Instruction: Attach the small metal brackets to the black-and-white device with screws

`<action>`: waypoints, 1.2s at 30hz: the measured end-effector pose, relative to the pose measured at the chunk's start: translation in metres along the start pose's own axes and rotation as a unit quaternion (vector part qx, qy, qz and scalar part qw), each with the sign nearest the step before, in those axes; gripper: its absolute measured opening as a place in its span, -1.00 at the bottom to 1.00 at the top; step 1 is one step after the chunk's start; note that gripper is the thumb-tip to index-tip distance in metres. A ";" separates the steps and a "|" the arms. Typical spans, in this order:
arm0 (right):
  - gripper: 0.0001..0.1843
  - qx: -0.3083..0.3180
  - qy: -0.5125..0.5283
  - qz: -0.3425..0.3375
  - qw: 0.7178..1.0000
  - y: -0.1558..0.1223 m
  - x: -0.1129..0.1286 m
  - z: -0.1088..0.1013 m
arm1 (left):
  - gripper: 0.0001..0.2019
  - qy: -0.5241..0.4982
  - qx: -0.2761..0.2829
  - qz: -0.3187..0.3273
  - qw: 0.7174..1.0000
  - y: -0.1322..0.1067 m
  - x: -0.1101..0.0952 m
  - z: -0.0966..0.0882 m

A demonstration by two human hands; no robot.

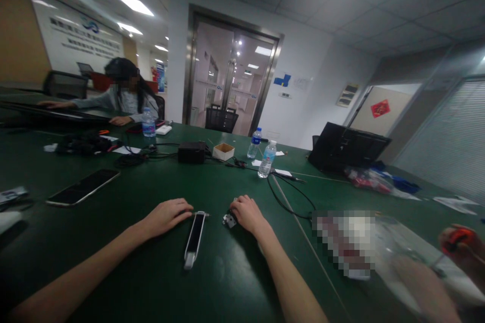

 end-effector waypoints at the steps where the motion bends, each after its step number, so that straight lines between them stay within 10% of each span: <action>1: -0.76 0.006 -0.001 0.002 1.000 0.000 0.000 0.000 | -0.71 0.001 0.000 -0.001 1.000 0.000 0.000 -0.001; 36: -0.76 -0.061 0.011 0.035 0.997 0.001 0.002 0.000 | -0.72 0.009 -0.039 -0.026 0.999 -0.001 -0.001 -0.005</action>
Point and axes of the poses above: each hand's wrist, its own y-axis towards the middle knuckle, its own z-axis out of the palm, x = y × z, the point moved 3 cm from there along y, towards the middle knuckle, and after that the axes turned 9 degrees about z, right-handed, at the moved point
